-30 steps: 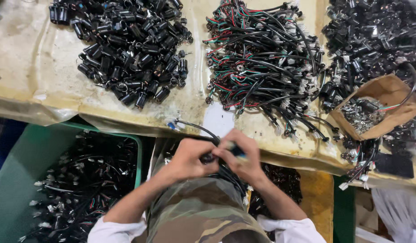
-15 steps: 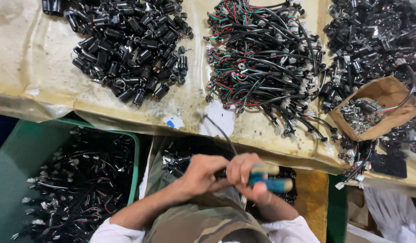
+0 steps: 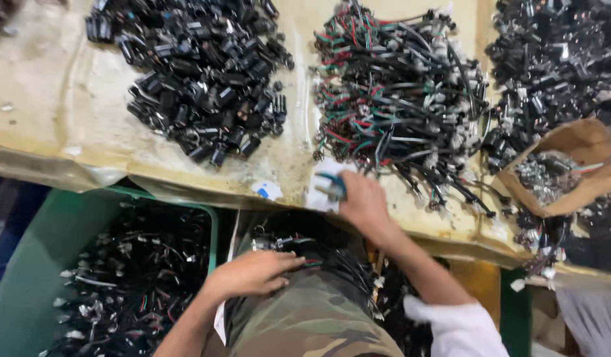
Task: The person repeatedly picks up small black cylindrical components with attached wires from a pile on a table. Using blue-handled wire cutters, they trim the wires to a short length and place the finished pieces into a green bin below. The process is repeated continuously throughout the clip.
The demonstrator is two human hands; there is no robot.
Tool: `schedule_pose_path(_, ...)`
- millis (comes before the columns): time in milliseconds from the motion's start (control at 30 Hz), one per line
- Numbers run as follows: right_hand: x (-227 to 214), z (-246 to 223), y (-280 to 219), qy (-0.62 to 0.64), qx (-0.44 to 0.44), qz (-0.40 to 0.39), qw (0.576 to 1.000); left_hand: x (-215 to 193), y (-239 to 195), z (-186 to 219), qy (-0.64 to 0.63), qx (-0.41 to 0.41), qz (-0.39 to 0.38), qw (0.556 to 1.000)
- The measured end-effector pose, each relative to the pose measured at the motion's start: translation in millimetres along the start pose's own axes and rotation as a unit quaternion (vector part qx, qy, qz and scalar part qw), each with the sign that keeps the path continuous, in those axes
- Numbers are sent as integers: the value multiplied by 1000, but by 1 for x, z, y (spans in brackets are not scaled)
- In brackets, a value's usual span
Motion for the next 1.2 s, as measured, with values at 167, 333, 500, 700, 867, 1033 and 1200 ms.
schedule_pose_path(167,20,8,-6,152,34,-27,987,-116,-25,-39,102,-163,519,833)
schedule_pose_path(333,17,1,-11,85,21,11,996,-164,5,-61,209,-310,399,837)
schedule_pose_path(500,17,-1,-15,78,27,24,996,-165,-10,-23,121,-3,597,793)
schedule_pose_path(700,17,0,4,97,-26,-5,995,-140,44,-7,-413,303,384,769)
schedule_pose_path(867,22,-2,-3,69,1,-2,998,-127,43,17,-515,287,339,733)
schedule_pose_path(1033,16,15,-5,141,-62,38,987,-115,31,27,-709,341,195,585)
schedule_pose_path(1200,-28,90,-16,471,51,110,874,-106,30,17,-614,344,237,670)
Point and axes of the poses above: each hand's wrist, its own y-axis towards the middle knuckle, its own x-axis out of the palm, z = x × y, the point moved 6 cm from there along y, towards the middle knuckle, and after that the axes turned 15 degrees about -z, right-handed, at the moved point
